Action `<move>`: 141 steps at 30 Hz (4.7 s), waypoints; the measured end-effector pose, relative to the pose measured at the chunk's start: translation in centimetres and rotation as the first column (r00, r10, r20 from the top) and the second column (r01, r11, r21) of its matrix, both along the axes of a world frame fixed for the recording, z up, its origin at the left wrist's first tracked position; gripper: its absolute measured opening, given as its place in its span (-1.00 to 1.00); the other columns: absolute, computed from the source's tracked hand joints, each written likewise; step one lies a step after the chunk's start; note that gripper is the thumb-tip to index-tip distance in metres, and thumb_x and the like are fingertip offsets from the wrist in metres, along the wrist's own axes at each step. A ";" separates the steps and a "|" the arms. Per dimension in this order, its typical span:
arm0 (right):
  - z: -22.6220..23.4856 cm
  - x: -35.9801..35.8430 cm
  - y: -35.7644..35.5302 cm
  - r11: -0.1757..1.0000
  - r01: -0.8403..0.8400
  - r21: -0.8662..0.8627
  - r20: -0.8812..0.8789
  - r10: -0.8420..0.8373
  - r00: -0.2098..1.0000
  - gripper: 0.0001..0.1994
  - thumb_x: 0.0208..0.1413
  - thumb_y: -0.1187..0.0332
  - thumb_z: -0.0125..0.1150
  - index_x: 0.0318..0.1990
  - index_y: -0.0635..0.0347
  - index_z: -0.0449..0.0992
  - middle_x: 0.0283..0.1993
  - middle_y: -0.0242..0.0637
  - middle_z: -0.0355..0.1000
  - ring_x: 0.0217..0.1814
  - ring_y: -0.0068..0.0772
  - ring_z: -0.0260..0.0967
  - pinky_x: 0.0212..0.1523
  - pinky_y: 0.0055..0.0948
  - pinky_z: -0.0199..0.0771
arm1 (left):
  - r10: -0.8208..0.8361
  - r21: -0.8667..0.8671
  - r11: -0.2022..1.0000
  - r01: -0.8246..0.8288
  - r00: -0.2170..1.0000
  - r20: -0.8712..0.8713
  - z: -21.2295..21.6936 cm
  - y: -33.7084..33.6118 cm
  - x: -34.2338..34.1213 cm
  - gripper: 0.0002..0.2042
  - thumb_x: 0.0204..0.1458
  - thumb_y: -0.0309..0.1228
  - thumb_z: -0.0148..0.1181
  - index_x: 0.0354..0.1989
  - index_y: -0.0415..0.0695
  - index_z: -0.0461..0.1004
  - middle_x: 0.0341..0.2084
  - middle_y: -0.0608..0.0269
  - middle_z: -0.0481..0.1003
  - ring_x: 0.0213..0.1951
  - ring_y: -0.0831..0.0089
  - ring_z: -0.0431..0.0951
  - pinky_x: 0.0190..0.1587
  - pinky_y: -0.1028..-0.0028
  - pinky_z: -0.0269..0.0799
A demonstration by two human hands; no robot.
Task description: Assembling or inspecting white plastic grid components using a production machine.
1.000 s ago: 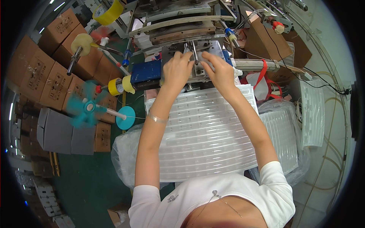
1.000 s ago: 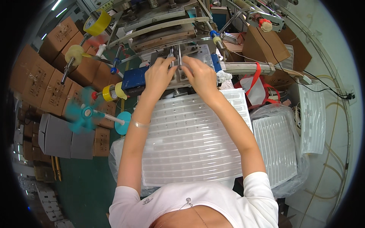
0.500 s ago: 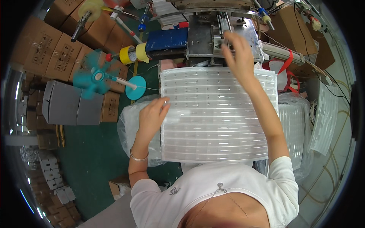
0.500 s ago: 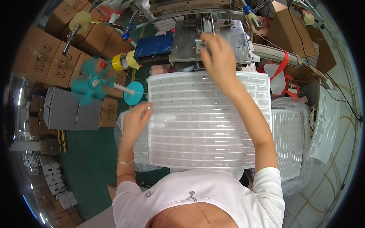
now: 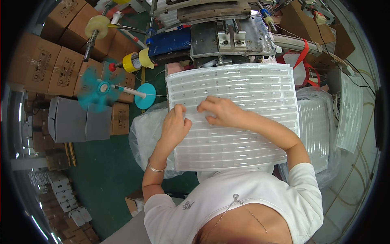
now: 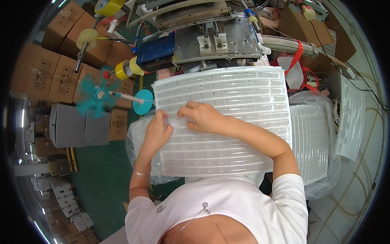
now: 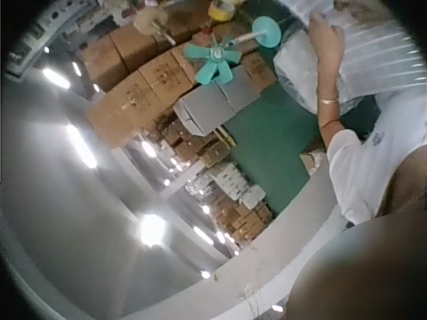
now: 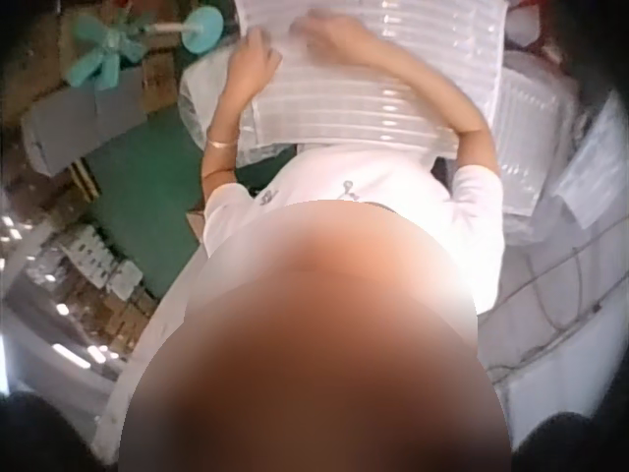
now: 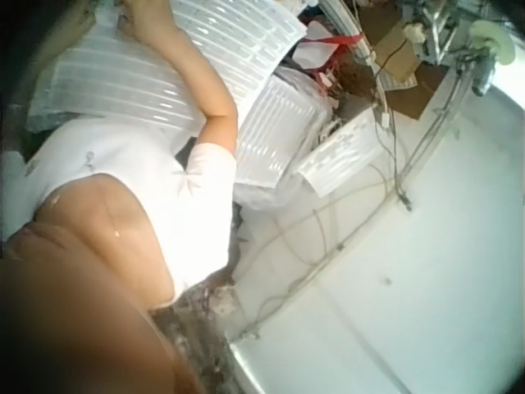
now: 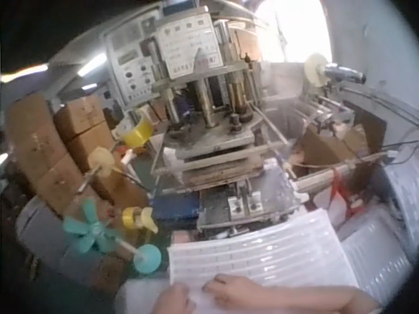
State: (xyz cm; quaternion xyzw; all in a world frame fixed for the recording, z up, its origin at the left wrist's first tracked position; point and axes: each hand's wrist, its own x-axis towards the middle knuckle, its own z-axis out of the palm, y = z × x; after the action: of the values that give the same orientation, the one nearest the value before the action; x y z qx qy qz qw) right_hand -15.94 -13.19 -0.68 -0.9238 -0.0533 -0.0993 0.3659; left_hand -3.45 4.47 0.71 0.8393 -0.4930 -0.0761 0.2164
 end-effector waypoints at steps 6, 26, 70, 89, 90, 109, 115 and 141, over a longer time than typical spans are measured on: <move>3.3 0.0 -3.9 0.941 0.269 0.206 0.049 -0.284 0.958 -0.66 -0.11 0.49 0.17 -0.10 0.10 0.39 -0.19 -0.26 0.34 -0.18 -0.33 0.38 -0.27 -0.42 0.44 | -0.366 -0.027 0.928 0.372 0.922 0.125 -2.4 -1.7 -0.6 -0.85 -0.17 -0.52 0.17 -0.37 -0.18 0.39 -0.38 0.18 0.42 -0.27 0.20 0.44 -0.19 0.28 0.33; 4.0 -3.6 -9.3 0.737 0.590 0.331 0.111 -0.651 0.751 -0.70 0.06 0.46 0.18 -0.02 0.27 0.45 -0.04 -0.21 0.47 -0.13 -0.43 0.47 -0.18 -0.49 0.52 | 0.168 -0.539 0.842 0.038 0.930 0.327 3.6 -15.5 1.2 -0.66 -0.02 -0.26 0.18 -0.04 -0.05 0.45 -0.18 0.21 0.44 -0.02 0.24 0.31 0.05 0.22 0.08; -2.4 -2.1 -1.2 0.915 0.002 -0.403 0.009 0.001 1.000 -0.75 -0.10 0.50 0.13 -0.20 0.03 0.47 -0.31 -0.30 0.37 -0.27 -0.32 0.41 -0.39 -0.39 0.49 | 0.316 0.112 0.892 -0.437 0.429 -0.846 -9.4 6.5 4.1 -0.69 -0.13 -0.59 0.18 -0.13 -0.36 0.47 -0.29 0.20 0.53 -0.34 0.55 0.47 -0.27 0.61 0.36; 1.0 -3.6 -10.9 0.623 0.467 0.628 -0.104 -0.527 0.844 -0.72 0.12 0.41 0.10 0.00 0.22 0.41 -0.09 -0.42 0.40 -0.18 -0.65 0.36 -0.26 -0.61 0.40 | 0.216 -0.354 0.842 -0.408 0.855 -0.471 -3.1 0.0 6.7 -0.79 -0.01 -0.54 0.13 -0.17 -0.20 0.46 -0.40 0.28 0.49 -0.35 0.51 0.47 -0.35 0.53 0.37; 1.0 -3.3 -10.9 0.630 0.461 0.625 -0.092 -0.526 0.845 -0.72 0.12 0.41 0.10 0.00 0.22 0.41 -0.09 -0.42 0.40 -0.18 -0.65 0.36 -0.26 -0.61 0.40 | 0.098 -0.460 0.847 -0.265 0.930 -0.355 -2.6 -2.5 5.9 -0.77 -0.01 -0.54 0.12 -0.14 -0.19 0.46 -0.37 0.24 0.50 -0.28 0.42 0.51 -0.27 0.49 0.40; 7.3 4.2 -13.5 0.638 0.770 -0.015 0.663 -0.570 0.485 -0.79 0.04 0.33 0.18 -0.16 0.11 0.49 -0.28 -0.24 0.50 -0.31 -0.10 0.46 -0.38 -0.26 0.47 | -0.030 -0.575 0.804 0.151 0.976 0.214 6.5 -17.5 2.0 -0.75 -0.12 -0.31 0.29 -0.23 -0.04 0.54 -0.40 0.17 0.44 -0.42 0.24 0.53 -0.41 0.36 0.42; 5.3 6.5 -16.7 0.587 0.791 -0.173 0.568 -0.597 0.567 -0.81 0.08 0.27 0.12 -0.20 0.09 0.52 -0.29 -0.24 0.50 -0.28 -0.11 0.45 -0.31 -0.24 0.46 | -0.047 -0.528 0.846 0.075 0.997 0.066 5.9 -10.3 1.1 -0.68 -0.13 -0.39 0.30 -0.14 -0.08 0.48 -0.32 0.18 0.48 -0.43 0.23 0.51 -0.37 0.39 0.41; 3.1 -4.0 -6.0 0.915 0.391 0.099 0.032 -0.396 0.918 -0.79 -0.12 0.47 0.16 -0.25 0.16 0.37 -0.20 -0.29 0.34 -0.26 -0.32 0.38 -0.32 -0.38 0.45 | -0.368 -0.088 0.916 0.391 0.908 0.201 -1.2 -5.6 -3.2 -0.71 -0.19 -0.48 0.25 -0.23 -0.14 0.42 -0.38 0.17 0.39 -0.27 0.18 0.40 -0.21 0.30 0.31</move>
State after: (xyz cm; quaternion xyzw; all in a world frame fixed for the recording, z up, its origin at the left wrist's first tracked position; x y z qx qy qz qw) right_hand -19.93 -19.15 2.40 -0.8952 0.1289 -0.1967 0.3785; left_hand -6.68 -1.15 -0.49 0.7152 -0.6683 -0.0091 0.2045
